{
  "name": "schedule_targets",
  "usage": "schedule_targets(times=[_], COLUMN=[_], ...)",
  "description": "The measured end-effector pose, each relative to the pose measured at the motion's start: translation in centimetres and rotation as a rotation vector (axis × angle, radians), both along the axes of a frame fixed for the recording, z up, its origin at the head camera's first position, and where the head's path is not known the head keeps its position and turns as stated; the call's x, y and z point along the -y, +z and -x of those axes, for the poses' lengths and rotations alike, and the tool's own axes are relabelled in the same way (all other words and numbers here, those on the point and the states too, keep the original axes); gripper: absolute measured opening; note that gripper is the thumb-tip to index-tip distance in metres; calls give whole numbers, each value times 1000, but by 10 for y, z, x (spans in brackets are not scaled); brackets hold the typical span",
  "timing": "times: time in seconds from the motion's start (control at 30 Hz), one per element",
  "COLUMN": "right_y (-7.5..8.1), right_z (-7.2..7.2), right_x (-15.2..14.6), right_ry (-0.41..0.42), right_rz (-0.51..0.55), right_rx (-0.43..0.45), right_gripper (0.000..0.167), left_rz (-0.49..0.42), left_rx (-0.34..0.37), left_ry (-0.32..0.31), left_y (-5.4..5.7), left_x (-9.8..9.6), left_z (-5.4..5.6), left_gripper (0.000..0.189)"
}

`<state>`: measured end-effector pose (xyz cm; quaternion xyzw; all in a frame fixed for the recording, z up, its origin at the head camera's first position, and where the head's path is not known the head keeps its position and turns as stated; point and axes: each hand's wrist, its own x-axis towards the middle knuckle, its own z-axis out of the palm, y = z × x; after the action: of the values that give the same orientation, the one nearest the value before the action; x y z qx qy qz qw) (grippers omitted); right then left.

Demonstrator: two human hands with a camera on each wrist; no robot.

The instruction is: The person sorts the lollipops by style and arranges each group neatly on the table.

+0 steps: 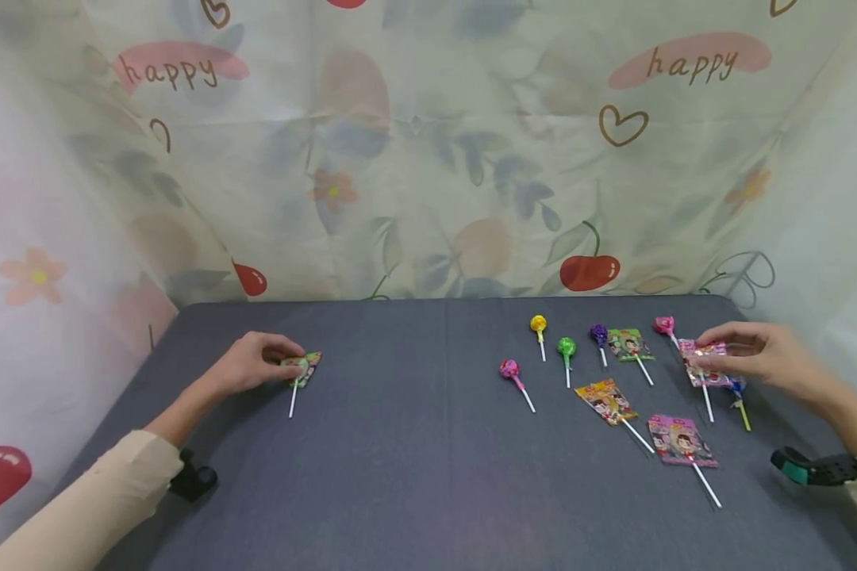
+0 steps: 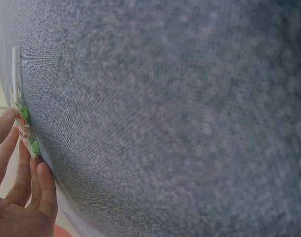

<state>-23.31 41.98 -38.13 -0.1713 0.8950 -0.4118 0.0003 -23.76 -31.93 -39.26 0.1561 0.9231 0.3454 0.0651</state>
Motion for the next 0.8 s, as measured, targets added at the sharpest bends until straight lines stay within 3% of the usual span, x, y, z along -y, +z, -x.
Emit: schedule_targets(times=[0.2, 0.33, 0.47, 0.6, 0.8], right_y=[13, 16, 15, 17, 20], right_z=[-6, -8, -9, -11, -11], right_x=[23, 46, 70, 97, 139], right_ry=[-100, -100, -47, -7, 45], right_rz=[71, 173, 246, 254, 278], right_rx=[19, 43, 44, 37, 107], right_gripper=[30, 29, 28, 28, 35], left_rz=[-3, -5, -14, -19, -10], left_rx=[-8, -14, -30, -43, -32], left_ry=[4, 4, -1, -7, -13], left_y=[0, -2, -4, -3, 0], left_x=[0, 2, 3, 2, 1], left_z=[0, 0, 0, -2, -1], left_gripper=[31, 31, 30, 27, 27])
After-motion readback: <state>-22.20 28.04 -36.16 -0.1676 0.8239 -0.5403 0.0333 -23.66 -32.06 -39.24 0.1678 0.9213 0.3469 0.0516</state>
